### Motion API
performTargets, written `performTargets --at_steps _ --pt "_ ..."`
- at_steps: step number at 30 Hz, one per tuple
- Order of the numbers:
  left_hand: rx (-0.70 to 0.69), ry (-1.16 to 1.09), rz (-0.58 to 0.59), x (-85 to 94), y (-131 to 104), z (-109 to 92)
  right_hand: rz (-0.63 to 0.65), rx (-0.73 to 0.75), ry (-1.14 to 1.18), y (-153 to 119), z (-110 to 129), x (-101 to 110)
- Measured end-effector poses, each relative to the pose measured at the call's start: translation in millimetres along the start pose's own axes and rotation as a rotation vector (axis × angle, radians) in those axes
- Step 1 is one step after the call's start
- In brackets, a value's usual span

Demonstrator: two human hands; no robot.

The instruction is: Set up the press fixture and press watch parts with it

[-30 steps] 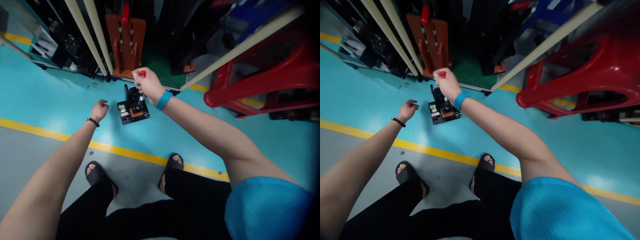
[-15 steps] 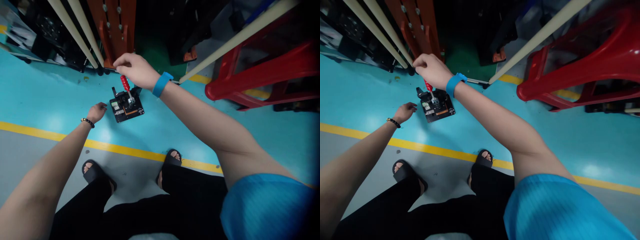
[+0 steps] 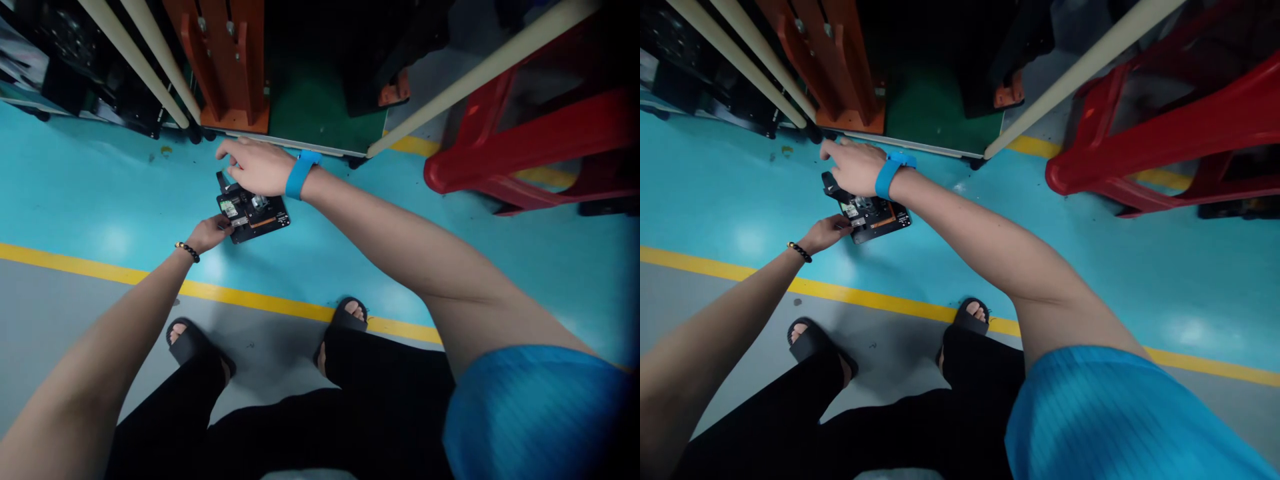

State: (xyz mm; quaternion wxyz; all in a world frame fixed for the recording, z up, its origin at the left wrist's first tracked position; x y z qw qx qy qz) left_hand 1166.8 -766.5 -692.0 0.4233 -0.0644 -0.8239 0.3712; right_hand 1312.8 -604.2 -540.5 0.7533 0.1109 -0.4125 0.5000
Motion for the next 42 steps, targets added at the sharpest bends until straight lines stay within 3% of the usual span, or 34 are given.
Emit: performTargets --at_steps 4,10,23,42 --pt "-0.027 0.015 0.019 -9.1 2.9 -10.5 -0.016 0.024 0.033 1.6 -3.4 0.3" --pt "-0.057 0.107 -0.086 -10.3 5.2 -20.2 -0.027 0.012 0.023 3.6 -6.8 -1.1" --pt "-0.094 0.304 -0.096 -20.6 -2.9 -27.7 -0.053 0.016 0.019 3.1 -5.5 -1.8" --pt "-0.107 0.396 -0.104 -11.6 -7.6 -4.1 -0.048 0.019 -0.032 3.4 -3.9 -2.4"
Point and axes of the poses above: each hand's wrist, its own y-axis towards the middle knuckle, its own x-axis out of the back of the hand, z = x × y, the point moved 4 cm from there along y, towards the middle knuckle, and after that the axes turned 1 degree about -x, right-handed, at the moved point
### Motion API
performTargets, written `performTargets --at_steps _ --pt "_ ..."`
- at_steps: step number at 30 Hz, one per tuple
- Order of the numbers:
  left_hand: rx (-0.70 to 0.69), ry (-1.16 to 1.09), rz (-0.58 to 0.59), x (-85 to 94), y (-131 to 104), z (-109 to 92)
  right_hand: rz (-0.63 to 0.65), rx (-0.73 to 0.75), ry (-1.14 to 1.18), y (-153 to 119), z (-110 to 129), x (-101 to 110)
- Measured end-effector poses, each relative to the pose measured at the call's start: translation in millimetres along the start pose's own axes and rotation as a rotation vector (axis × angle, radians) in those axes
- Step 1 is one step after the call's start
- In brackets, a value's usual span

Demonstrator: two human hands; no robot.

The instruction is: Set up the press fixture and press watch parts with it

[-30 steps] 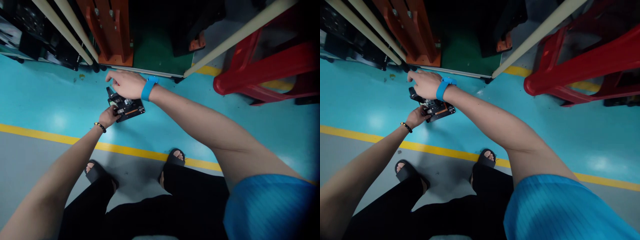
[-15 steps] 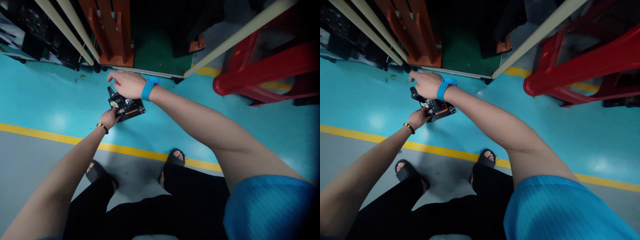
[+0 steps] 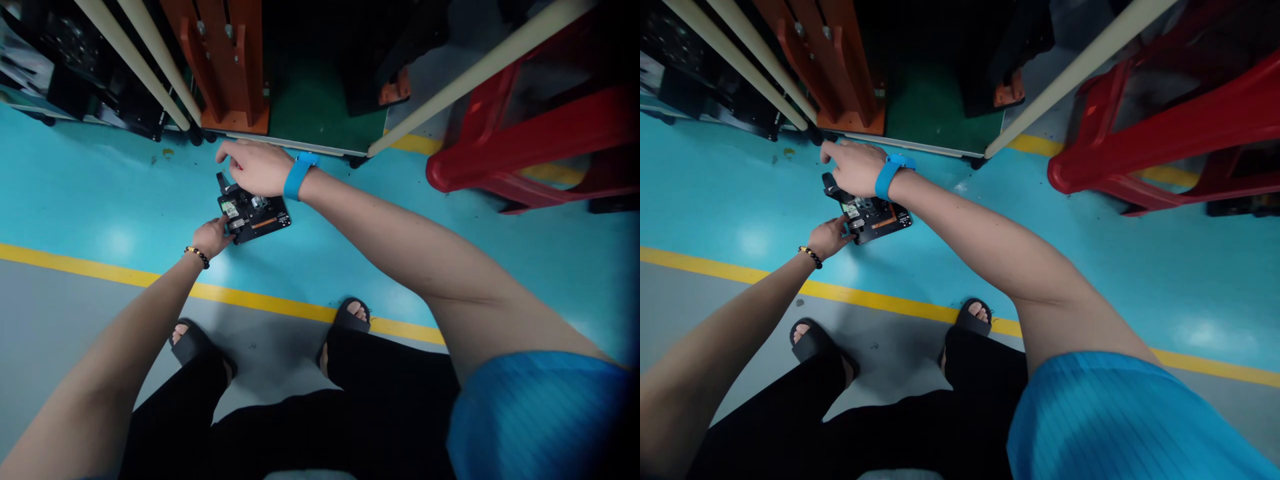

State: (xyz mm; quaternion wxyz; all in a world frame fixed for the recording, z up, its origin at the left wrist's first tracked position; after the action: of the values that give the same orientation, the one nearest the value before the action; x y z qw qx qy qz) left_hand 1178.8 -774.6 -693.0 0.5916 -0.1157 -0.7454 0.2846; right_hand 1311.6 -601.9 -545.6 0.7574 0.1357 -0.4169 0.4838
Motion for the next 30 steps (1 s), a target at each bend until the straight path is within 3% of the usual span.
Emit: performTargets --at_steps 11,16,21,30 --pt "0.145 -0.201 0.022 -6.8 0.3 -4.7 0.017 -0.040 -0.004 -3.4 5.6 3.4" --pt "0.338 -0.352 0.017 -13.2 1.5 -8.7 0.006 -0.035 -0.023 -3.2 5.3 2.8" --pt "0.507 -0.432 -0.017 -22.5 -4.1 -32.1 0.005 -0.027 -0.059 -3.0 5.7 1.1" --pt "0.257 -0.403 0.000 -18.4 -35.0 -50.4 -0.031 -0.046 -0.083 -3.6 7.4 -2.1"
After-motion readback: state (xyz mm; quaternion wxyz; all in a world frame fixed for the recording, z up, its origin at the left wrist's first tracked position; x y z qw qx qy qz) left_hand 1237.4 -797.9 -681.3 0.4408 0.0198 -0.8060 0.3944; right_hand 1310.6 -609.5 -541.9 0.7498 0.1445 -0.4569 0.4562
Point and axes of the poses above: each hand's wrist, its own y-axis towards the middle knuckle, its own x-axis out of the back of the hand, z = x × y, the point moved 4 cm from there along y, towards the middle knuckle, and after that the axes turned 1 degree about -x, right-handed, at the moved point
